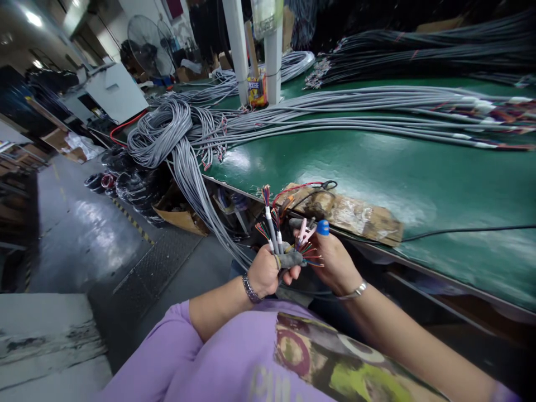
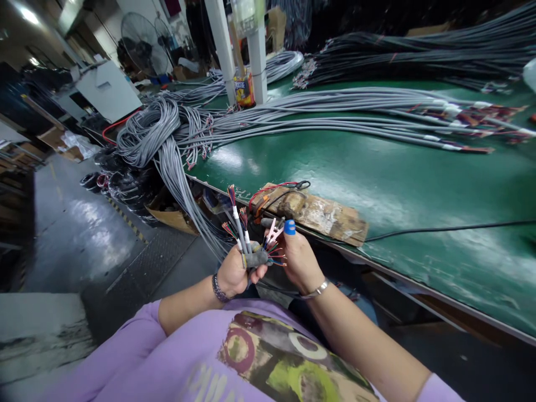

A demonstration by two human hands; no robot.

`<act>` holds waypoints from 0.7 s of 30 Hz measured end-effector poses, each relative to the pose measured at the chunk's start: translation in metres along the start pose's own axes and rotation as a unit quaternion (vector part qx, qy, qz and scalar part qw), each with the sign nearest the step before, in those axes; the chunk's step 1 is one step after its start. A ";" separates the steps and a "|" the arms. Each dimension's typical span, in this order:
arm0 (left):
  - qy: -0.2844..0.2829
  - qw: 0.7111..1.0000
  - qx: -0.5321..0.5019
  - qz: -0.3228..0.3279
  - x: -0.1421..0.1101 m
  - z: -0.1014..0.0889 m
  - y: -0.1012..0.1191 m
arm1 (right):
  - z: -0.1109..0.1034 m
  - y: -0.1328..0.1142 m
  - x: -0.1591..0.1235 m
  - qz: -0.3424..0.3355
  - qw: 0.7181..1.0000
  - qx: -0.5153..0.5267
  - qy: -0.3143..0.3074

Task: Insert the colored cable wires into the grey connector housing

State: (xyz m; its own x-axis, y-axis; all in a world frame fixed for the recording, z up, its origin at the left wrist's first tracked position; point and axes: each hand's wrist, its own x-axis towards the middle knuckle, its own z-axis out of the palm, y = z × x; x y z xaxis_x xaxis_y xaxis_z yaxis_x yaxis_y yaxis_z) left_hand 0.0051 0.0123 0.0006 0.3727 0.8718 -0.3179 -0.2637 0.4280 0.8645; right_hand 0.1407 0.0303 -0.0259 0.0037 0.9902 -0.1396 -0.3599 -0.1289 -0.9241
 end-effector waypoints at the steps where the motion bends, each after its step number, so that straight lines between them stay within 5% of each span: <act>1: 0.001 1.000 0.001 -0.001 0.000 0.000 0.000 | 0.001 0.000 -0.001 -0.010 1.000 -0.003 0.016; 10: 0.000 1.000 -0.001 -0.003 -0.001 0.000 0.000 | 0.011 -0.009 0.004 0.122 0.972 0.203 0.004; 15: 0.002 1.000 0.007 -0.005 0.000 0.001 -0.004 | 0.014 -0.011 0.004 0.135 0.957 0.255 0.031; 21: 0.010 1.000 0.002 0.003 -0.007 0.001 0.000 | 0.011 -0.009 0.000 0.120 0.957 0.265 -0.015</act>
State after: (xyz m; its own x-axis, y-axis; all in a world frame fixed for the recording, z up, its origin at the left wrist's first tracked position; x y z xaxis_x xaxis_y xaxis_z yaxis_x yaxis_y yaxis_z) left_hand 0.0033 0.0063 0.0027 0.3525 0.8789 -0.3212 -0.2629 0.4225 0.8674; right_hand 0.1334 0.0320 -0.0138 -0.1618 0.9375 -0.3082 -0.7700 -0.3152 -0.5547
